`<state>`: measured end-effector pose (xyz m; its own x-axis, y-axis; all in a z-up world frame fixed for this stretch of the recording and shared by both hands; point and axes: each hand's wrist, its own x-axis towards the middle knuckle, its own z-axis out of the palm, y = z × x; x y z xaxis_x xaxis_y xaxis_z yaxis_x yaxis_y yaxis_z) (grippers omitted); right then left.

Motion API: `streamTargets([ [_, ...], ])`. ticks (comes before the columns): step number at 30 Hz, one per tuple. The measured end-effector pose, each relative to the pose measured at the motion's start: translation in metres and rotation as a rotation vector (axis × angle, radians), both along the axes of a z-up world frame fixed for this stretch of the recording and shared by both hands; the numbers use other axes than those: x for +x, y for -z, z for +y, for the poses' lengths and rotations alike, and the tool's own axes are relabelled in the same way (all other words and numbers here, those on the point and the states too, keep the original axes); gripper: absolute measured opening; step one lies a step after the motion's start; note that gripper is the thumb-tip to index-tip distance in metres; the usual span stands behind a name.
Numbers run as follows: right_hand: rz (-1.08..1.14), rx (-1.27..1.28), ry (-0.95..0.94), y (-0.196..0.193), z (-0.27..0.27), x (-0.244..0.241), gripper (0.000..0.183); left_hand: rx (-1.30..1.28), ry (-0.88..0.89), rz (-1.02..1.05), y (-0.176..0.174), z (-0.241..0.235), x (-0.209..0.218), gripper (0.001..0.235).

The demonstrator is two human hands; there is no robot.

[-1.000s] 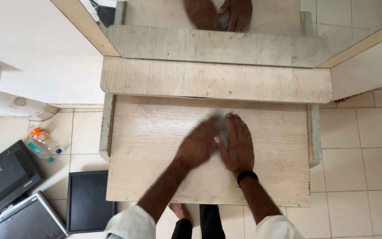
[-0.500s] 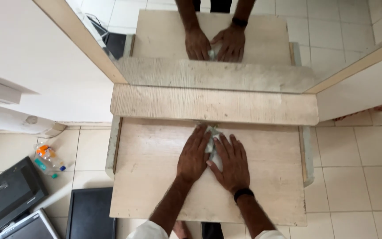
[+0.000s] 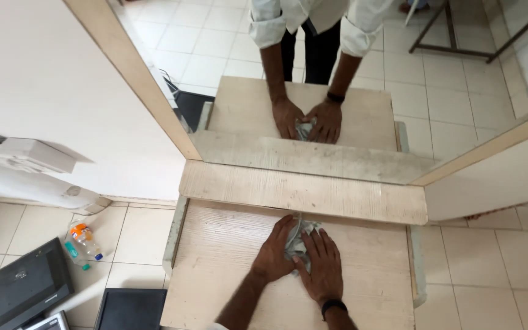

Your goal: The person cleans a wooden desk or shelf surface with a cloth.

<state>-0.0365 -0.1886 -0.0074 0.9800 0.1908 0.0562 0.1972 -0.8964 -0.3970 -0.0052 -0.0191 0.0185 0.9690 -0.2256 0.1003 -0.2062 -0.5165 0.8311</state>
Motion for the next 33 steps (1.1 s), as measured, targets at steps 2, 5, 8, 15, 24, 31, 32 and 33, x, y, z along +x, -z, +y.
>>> streamTargets([
  [2,0.002,0.004,0.000,-0.003,-0.001,-0.004,0.060,-0.051,0.039,0.109,-0.016,0.008,0.000,0.096],
  [5,-0.029,-0.033,-0.010,0.004,0.000,-0.002,0.053,-0.061,0.123,0.165,-0.012,0.013,0.006,0.107],
  [8,-0.027,-0.096,-0.028,0.009,-0.001,0.001,0.049,-0.009,0.130,0.187,0.001,0.007,0.008,0.106],
  [15,-0.014,-0.064,-0.030,0.007,-0.002,0.002,0.048,-0.071,0.027,0.233,-0.003,0.002,0.001,0.095],
  [24,0.000,0.039,-0.031,-0.003,-0.003,-0.002,0.047,0.009,-0.006,0.120,0.004,-0.003,-0.009,0.087],
  [31,-0.078,0.161,-0.030,0.011,-0.005,-0.004,0.054,0.201,0.306,-0.354,0.037,0.017,-0.008,0.085],
  [32,-0.116,0.179,-0.084,0.038,-0.007,-0.004,0.057,0.147,0.301,-0.352,0.030,0.021,-0.004,0.085],
  [33,-0.155,0.180,-0.145,0.063,-0.019,-0.003,0.059,0.079,0.291,-0.353,0.023,0.015,-0.002,0.085],
])
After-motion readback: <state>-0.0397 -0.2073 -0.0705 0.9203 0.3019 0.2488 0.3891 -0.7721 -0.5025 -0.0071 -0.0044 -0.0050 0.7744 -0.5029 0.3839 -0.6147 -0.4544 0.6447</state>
